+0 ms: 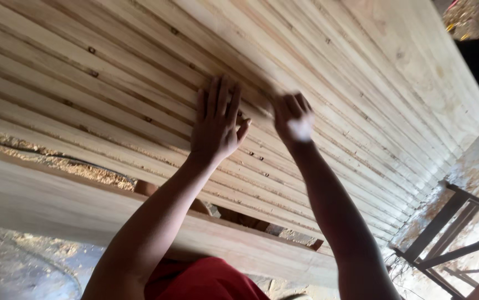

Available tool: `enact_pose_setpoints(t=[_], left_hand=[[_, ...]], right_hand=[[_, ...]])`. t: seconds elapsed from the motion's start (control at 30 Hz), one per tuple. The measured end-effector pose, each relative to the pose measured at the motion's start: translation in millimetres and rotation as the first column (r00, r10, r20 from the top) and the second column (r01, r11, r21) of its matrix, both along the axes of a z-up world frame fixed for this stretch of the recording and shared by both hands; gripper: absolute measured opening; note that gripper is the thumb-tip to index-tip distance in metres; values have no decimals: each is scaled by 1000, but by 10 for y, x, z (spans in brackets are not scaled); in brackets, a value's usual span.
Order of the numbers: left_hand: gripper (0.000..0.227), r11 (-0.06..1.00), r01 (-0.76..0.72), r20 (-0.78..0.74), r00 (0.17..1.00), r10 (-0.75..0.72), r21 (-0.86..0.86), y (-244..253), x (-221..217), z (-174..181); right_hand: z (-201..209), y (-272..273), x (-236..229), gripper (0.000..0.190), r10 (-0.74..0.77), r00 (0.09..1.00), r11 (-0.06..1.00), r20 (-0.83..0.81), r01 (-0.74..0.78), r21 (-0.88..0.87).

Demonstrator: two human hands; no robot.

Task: The person sands a large wooden structure composed of parallel slats using a sanding block. They move the block back and forth along the grain, covering multiple sections of the surface.

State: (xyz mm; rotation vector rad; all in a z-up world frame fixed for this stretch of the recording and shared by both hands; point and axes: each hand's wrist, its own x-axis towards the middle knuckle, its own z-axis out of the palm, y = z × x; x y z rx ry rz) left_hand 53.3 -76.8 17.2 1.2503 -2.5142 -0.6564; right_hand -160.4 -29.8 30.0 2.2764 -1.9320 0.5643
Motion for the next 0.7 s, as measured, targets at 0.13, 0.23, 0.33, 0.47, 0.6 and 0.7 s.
enact_pose_setpoints(t=[0.13,0.23,0.33,0.47,0.6,0.7], left_hand=[[82,1000,0,6,1000,0,19,13,-27,8],[82,1000,-5,25,1000,5,-1,16,-28,-18],[83,1000,-15,38,999,15,-13,30,-53,-19],[82,1000,4,45,999,-4,5,61,-47,-18],[79,1000,13,108,994,-11,-23,-9,-57,-31],[78,999,24,120,993,-18,-42,47,-53,-24]], right_hand=[[356,526,-505,13,-30,999,998,-28,31,60],[161,251,-321,13,-34,999,999,29,34,28],[-166,-305,161,14,5,994,1000,110,-2,-28],[-64,-63,42,12,-14,999,1000,50,14,-10],[294,892,-787,23,-85,990,994,-115,92,51],[283,1207,-1003,10,-161,986,985,-45,163,49]])
